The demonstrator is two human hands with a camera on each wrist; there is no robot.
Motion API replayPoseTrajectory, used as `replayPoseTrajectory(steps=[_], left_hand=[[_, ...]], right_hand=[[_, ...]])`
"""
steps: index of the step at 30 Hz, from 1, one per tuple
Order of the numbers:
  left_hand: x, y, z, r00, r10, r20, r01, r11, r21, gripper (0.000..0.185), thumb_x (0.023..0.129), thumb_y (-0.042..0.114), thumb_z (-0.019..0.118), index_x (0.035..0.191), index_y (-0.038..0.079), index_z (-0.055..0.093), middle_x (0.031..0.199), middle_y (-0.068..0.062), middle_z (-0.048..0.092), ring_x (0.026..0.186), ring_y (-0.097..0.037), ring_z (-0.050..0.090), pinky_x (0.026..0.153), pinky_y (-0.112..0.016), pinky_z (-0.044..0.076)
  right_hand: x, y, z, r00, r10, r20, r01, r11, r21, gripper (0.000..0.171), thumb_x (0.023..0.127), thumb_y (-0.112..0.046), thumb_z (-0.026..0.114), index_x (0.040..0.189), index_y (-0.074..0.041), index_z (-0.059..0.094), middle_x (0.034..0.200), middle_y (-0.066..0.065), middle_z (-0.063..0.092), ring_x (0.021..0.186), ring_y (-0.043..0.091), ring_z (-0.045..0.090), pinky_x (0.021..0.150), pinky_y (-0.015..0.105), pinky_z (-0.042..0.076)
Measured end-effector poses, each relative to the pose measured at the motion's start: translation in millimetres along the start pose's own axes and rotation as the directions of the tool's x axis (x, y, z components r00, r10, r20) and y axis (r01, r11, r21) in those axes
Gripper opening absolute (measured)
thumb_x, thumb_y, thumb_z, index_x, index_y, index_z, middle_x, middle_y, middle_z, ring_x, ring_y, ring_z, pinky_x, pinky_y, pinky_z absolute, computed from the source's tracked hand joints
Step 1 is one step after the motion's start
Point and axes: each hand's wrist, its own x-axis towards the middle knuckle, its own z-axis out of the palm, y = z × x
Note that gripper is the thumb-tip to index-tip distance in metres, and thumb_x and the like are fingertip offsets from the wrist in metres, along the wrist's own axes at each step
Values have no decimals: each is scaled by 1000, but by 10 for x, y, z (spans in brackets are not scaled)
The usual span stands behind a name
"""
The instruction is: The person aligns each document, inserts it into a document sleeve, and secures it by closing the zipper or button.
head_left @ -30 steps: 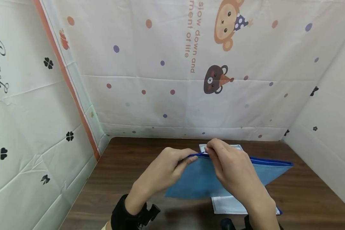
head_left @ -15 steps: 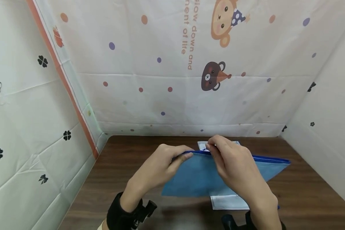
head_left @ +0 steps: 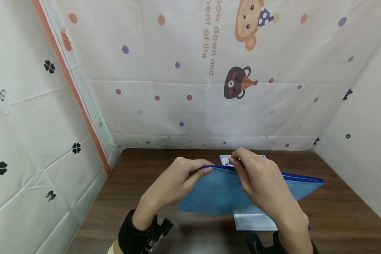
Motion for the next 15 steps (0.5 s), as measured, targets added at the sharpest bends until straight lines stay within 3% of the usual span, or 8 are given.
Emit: replayPoseTrajectory(steps=[7,15], left_hand=[[-17,34,-22,1000,-9,-4,9,1000,-8,25,111,23,59,127,15,76,111,7,76,89,-3,68,84,-25,58],[-2,25,-28,1000,-19,-5,19,1000,-12,24,111,22,59,126,16,77,111,10,76,90,-2,68,85,-26,58]], right_hand=[[-9,4,-24,1000,13,-2,-13,1000,-5,11,97,1,74,103,-7,69,85,-2,69,67,6,55,59,28,52],[0,21,-45,1000,6,-15,-6,1000,-13,17,94,5,75,103,-8,68,84,-2,68,66,7,55,58,29,51]])
